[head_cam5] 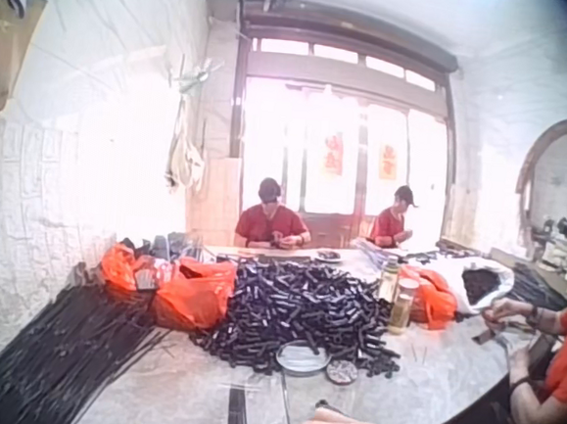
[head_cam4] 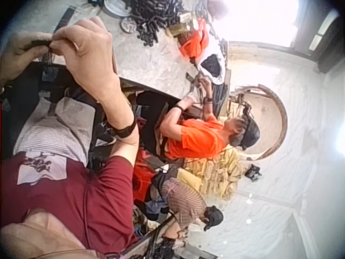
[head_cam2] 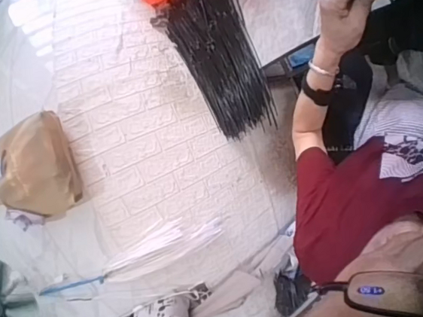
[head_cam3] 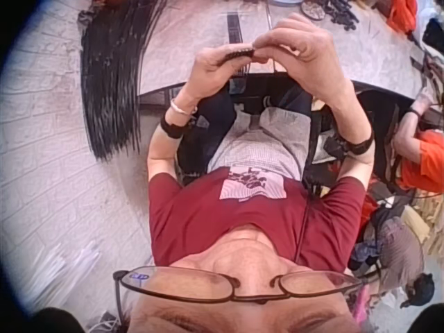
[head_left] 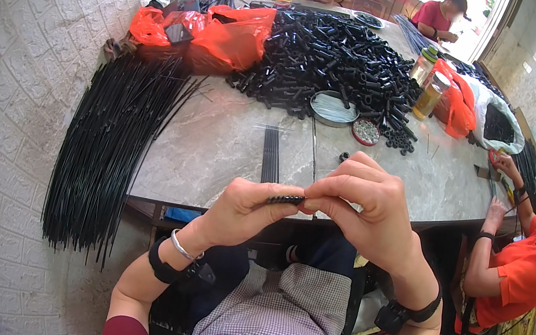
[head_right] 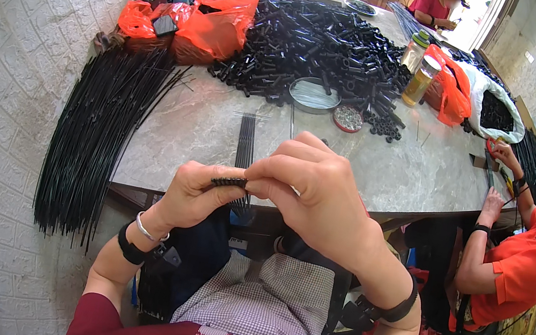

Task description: Assembling and capping metal umbrella ribs at a factory workstation.

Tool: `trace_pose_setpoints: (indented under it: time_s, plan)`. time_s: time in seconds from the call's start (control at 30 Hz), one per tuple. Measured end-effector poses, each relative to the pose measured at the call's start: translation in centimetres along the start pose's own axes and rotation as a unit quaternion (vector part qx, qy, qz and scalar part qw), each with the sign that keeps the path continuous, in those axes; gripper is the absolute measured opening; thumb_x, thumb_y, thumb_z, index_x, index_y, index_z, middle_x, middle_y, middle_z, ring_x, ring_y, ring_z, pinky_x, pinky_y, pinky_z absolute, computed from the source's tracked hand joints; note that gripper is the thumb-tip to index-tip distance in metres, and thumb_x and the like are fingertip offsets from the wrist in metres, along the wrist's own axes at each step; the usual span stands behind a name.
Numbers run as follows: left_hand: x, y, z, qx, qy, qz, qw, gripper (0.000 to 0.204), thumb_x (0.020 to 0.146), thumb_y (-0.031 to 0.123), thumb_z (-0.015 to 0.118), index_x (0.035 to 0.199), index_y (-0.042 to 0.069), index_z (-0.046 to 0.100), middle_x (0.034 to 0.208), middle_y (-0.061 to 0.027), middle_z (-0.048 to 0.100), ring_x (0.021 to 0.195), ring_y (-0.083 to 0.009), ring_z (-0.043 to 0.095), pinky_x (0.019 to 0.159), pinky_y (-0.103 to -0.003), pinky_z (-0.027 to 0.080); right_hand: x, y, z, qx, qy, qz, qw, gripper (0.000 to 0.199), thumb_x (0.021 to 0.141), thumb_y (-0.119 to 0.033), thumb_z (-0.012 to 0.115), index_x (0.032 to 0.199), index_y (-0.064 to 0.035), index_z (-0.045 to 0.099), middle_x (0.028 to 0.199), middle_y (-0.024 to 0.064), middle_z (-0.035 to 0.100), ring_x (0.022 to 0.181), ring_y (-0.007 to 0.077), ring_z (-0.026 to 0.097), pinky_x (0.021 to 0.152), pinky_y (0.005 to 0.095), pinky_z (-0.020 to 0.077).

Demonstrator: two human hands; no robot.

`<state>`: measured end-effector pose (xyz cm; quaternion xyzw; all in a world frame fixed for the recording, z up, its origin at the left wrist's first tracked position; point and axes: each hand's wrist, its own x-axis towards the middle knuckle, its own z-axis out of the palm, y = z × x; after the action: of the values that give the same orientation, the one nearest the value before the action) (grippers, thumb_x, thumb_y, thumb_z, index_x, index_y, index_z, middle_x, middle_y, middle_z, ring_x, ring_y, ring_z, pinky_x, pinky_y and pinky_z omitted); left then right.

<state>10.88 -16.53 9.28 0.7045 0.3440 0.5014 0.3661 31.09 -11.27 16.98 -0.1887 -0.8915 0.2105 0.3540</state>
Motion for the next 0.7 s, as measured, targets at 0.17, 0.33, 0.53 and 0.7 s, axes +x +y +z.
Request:
trace_pose_setpoints:
  time_s: [0.17, 0.33, 0.53, 0.7]
  plan:
    - [0.1, 0.2, -0.1, 0.006, 0.002, 0.004, 1.0, 0.027, 0.088, 0.002, 0.061, 0.115, 0.0, 0.062, 0.097, -0.012, 0.071, 0.089, -0.0159, 0.068, 0.077, -0.026, 0.054, 0.4, 0.0, -0.1, -0.017, -0.01, -0.037, 0.999, 0.011, 0.072, -0.007, 0.072, 0.082, -0.0064, 0.068, 0.071, 0.0047, 0.058, 0.069, 0.023, 0.054, 0.062, 0.0337, 0.0452]
    - [-0.1, 0.0, -0.1, 0.015, 0.0, -0.01, 1.0, 0.028, 0.087, 0.003, 0.063, 0.115, 0.001, 0.063, 0.095, -0.012, 0.071, 0.085, -0.0161, 0.069, 0.074, -0.026, 0.053, 0.5, -0.1, -0.1, -0.018, -0.028, -0.031, 0.999, 0.013, 0.073, -0.005, 0.071, 0.085, -0.0052, 0.067, 0.074, 0.005, 0.06, 0.072, 0.0235, 0.055, 0.065, 0.0336, 0.0461]
    - [0.1, -0.3, -0.2, 0.044, -0.027, 0.008, 0.999, 0.029, 0.086, 0.006, 0.065, 0.114, 0.001, 0.062, 0.092, -0.0127, 0.07, 0.08, -0.0168, 0.069, 0.069, -0.027, 0.052, 0.5, 0.2, 0.3, 0.087, -0.036, -0.002, 0.996, 0.014, 0.075, -0.003, 0.07, 0.089, -0.0045, 0.067, 0.082, 0.0075, 0.062, 0.081, 0.0245, 0.058, 0.071, 0.0338, 0.048]
    - [0.1, -0.9, 0.0, 0.024, -0.031, 0.031, 0.999, 0.028, 0.086, 0.008, 0.064, 0.113, 0.003, 0.062, 0.087, -0.0118, 0.069, 0.077, -0.0174, 0.068, 0.068, -0.028, 0.052, 0.8, -0.7, 1.9, 0.046, -0.029, -0.071, 0.996, 0.021, 0.075, -0.005, 0.069, 0.095, -0.0031, 0.065, 0.09, 0.0088, 0.06, 0.083, 0.0262, 0.056, 0.072, 0.0352, 0.0487]
